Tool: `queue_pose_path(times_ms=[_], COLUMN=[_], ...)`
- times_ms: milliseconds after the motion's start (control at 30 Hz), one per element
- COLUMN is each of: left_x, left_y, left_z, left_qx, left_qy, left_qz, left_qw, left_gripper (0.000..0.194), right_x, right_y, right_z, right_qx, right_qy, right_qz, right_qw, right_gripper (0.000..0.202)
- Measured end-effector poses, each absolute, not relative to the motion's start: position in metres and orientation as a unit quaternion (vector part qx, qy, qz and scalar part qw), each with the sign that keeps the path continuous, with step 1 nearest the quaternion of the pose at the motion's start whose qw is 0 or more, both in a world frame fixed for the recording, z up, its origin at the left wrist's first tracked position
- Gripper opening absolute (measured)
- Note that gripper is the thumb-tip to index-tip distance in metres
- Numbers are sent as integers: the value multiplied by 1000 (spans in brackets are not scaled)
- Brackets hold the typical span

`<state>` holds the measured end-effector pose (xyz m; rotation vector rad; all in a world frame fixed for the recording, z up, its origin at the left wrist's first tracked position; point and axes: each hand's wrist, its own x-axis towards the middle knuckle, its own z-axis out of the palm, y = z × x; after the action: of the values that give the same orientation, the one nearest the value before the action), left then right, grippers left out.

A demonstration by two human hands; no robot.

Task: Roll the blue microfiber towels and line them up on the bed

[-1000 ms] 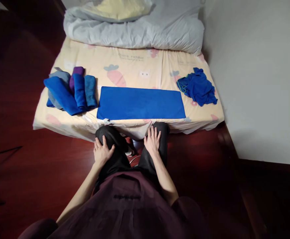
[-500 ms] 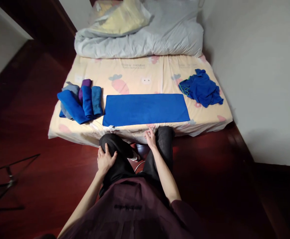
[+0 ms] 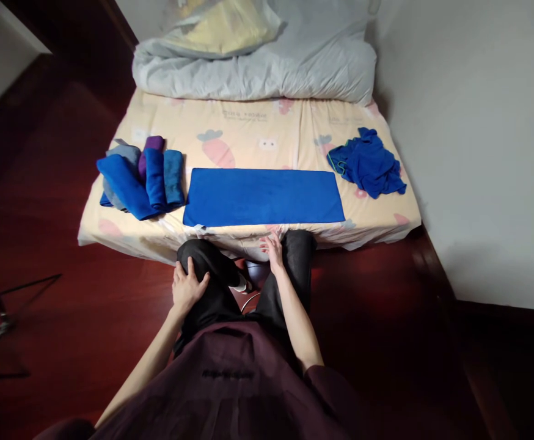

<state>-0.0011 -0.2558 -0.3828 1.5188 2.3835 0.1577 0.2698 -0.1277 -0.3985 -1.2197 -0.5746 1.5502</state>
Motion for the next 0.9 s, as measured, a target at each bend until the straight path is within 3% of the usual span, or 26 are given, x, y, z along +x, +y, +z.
queue_pose_path(times_ms=[167,400,900], left_x=[-2,-2,2], left_y=[-256,-256,-253], left_z=[-383,-384,-389], left_qx=[529,530,540], left_qy=[833,833,827], left_qz=[52,52,59], left_qw=[153,150,142], left_gripper=[89,88,88], right_x=[270,278,258], right_y=[-121,-100,-81], right_z=[-389,-385,-396], right_qx=[-472,-393,-417], right_qy=[-193,-49,0], right_qz=[685,735,714], right_qw=[521,550,562], right_gripper=[49,16,8])
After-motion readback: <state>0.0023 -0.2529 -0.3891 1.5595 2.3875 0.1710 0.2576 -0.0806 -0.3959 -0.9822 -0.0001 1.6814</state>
